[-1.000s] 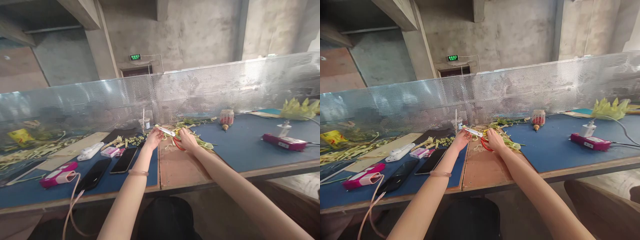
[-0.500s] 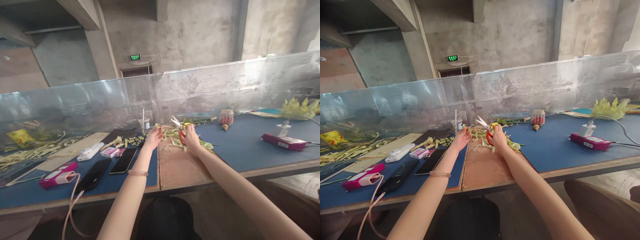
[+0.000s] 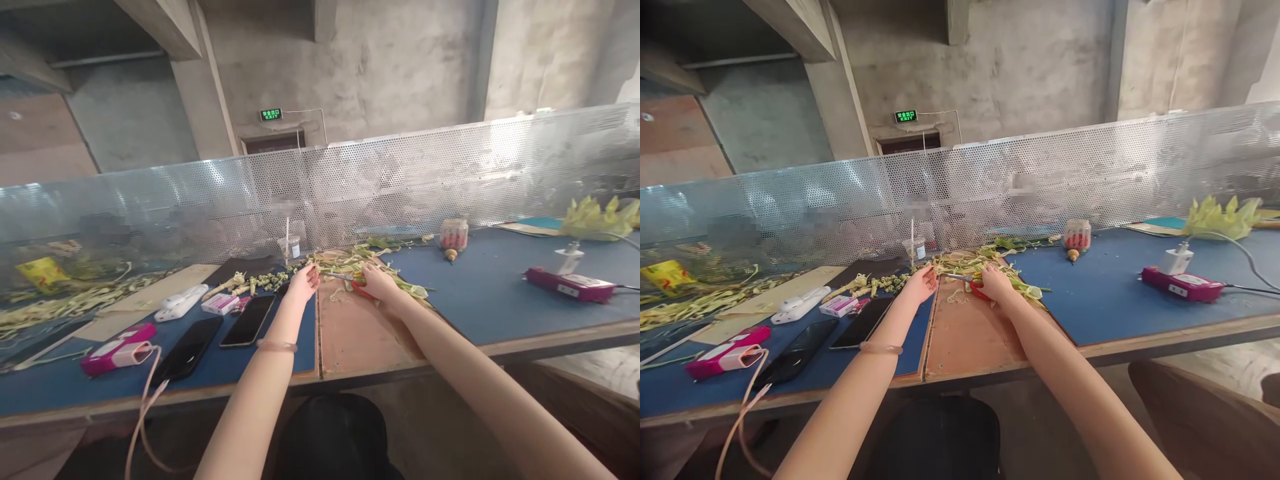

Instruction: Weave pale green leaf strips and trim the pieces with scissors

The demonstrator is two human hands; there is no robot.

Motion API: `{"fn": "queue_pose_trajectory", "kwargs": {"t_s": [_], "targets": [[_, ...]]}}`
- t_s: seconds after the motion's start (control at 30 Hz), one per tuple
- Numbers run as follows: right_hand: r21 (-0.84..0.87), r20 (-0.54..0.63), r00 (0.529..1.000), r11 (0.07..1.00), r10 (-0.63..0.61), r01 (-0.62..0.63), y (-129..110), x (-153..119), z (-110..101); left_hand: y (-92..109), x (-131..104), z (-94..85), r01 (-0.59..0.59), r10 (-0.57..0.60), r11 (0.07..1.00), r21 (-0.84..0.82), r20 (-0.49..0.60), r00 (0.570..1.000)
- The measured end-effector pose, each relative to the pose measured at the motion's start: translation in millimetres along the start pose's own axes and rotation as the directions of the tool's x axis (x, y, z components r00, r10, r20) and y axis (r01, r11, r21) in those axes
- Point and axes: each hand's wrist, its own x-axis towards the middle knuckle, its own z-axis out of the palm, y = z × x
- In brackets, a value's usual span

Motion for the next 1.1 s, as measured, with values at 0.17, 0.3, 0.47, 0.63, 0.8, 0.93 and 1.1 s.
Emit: {"fn": "queue_pose_trajectory", "kwargs": {"t_s": [0.17,0.3,0.47,0.63,0.8,0.93,1.1], "targets": [[0.006,0.048,0.998,0.999,-0.037,0.036,6.2,3.0,2.1,-0.4,-0.4,0.6,0.007,-0.007,0.997,0.078,-0.008,1.0],[0.009,0.068,0.997,0.999,-0.04,0.039,7.1,3.5,2.7,-0.9,-4.4,2.0,-0.004,0.0,0.979,0.202,0.018,1.0],[0.013,0.078,0.996,0.999,-0.038,0.037,6.3,2.6,1.2,-3.3,-5.1,2.8,-0.108,0.094,0.899,0.425,0.053,0.994],[0.017,0.094,0.995,0.999,-0.032,0.031,7.0,3.0,-0.1,-9.6,-4.0,5.4,-0.252,0.204,0.687,0.682,0.152,0.967],[0.019,0.109,0.994,1.0,-0.017,0.015,8.3,5.1,1.8,-16.3,-11.8,9.1,-0.434,0.106,0.306,0.847,0.423,0.9],[0.022,0.111,0.994,1.0,-0.011,0.008,8.9,5.8,3.2,-16.8,-17.1,10.6,-0.583,-0.009,-0.094,0.807,0.585,0.811],[0.028,0.116,0.993,1.0,-0.006,0.003,9.6,5.8,3.5,-15.9,-16.8,10.0,-0.595,-0.017,-0.153,0.789,0.6,0.8]]}}
